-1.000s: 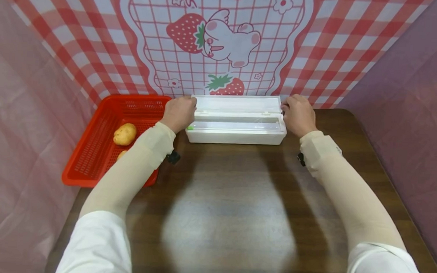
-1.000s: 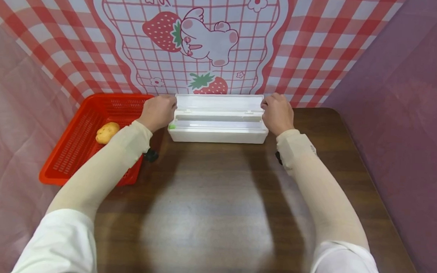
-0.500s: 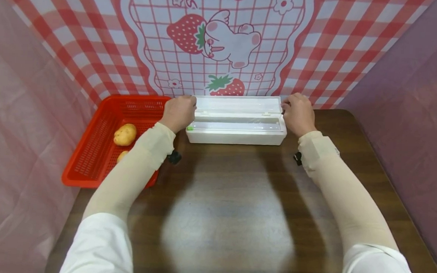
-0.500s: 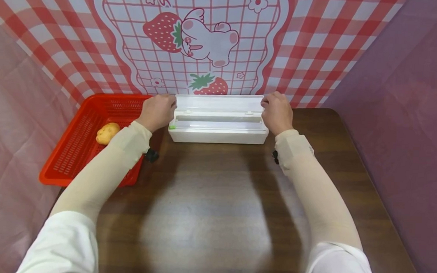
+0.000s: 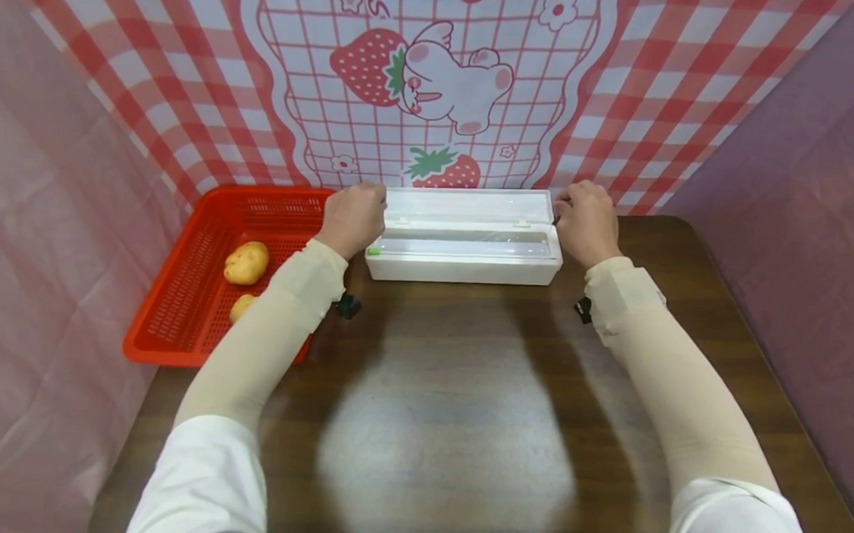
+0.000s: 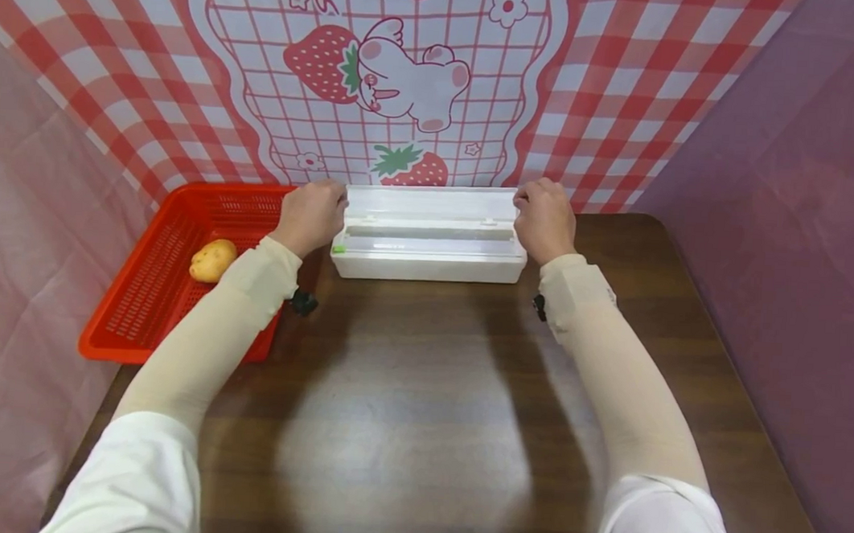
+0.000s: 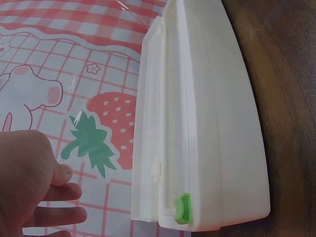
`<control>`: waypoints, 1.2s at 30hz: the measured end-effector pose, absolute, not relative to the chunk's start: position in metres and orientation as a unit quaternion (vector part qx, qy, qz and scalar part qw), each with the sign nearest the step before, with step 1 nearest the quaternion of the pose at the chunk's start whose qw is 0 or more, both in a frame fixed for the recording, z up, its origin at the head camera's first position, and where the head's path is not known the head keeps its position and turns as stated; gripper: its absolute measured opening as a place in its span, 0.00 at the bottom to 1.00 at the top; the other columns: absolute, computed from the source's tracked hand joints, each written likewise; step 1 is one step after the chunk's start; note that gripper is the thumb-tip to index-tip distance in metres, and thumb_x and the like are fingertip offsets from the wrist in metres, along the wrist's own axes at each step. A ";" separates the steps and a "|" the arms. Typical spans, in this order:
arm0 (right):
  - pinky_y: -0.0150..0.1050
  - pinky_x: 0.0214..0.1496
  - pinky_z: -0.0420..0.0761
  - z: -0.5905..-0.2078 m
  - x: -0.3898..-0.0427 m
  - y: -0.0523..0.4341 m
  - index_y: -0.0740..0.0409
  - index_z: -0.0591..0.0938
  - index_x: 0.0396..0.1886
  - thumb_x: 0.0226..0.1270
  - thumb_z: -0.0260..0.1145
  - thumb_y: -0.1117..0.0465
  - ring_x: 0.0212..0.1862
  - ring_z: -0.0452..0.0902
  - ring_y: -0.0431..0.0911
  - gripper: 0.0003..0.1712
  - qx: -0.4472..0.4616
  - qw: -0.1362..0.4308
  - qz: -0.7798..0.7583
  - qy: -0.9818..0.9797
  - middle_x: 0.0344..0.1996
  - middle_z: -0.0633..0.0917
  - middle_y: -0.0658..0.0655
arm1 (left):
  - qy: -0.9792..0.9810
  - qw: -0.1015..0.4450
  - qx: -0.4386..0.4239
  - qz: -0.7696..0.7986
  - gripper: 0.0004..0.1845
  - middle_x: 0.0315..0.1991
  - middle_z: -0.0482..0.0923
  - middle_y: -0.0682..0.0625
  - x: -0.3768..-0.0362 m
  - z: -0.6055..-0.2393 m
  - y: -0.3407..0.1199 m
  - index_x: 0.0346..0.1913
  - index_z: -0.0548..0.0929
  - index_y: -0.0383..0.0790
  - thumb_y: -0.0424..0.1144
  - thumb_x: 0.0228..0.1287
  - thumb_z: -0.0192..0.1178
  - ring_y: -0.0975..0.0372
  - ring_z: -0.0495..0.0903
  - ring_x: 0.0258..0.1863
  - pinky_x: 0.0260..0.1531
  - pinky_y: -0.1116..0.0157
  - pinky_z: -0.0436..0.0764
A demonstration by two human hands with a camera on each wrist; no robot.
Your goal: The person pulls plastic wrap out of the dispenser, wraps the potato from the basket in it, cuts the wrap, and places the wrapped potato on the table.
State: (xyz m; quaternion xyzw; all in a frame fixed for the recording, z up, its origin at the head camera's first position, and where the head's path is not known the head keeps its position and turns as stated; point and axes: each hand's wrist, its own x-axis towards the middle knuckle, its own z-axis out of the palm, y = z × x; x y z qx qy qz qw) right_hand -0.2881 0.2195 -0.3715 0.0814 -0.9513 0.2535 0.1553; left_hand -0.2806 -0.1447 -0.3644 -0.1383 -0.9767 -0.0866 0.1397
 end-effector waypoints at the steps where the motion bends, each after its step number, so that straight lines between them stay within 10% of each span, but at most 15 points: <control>1: 0.58 0.56 0.73 -0.372 -0.289 0.220 0.70 0.84 0.43 0.75 0.56 0.66 0.50 0.73 0.63 0.12 0.084 0.160 0.253 -0.950 0.43 0.81 0.67 | -0.977 0.140 -0.137 -0.089 0.06 0.30 0.82 0.45 -0.281 -0.364 -0.144 0.38 0.84 0.38 0.36 0.71 0.57 0.49 0.81 0.28 0.26 0.51 0.81; 36: 0.57 0.55 0.72 -0.355 -0.286 0.221 0.71 0.83 0.43 0.75 0.56 0.66 0.50 0.73 0.62 0.12 0.088 0.184 0.266 -0.942 0.41 0.80 0.67 | -0.979 0.129 -0.102 -0.122 0.08 0.37 0.83 0.44 -0.278 -0.349 -0.145 0.45 0.81 0.38 0.38 0.75 0.55 0.51 0.80 0.30 0.32 0.52 0.82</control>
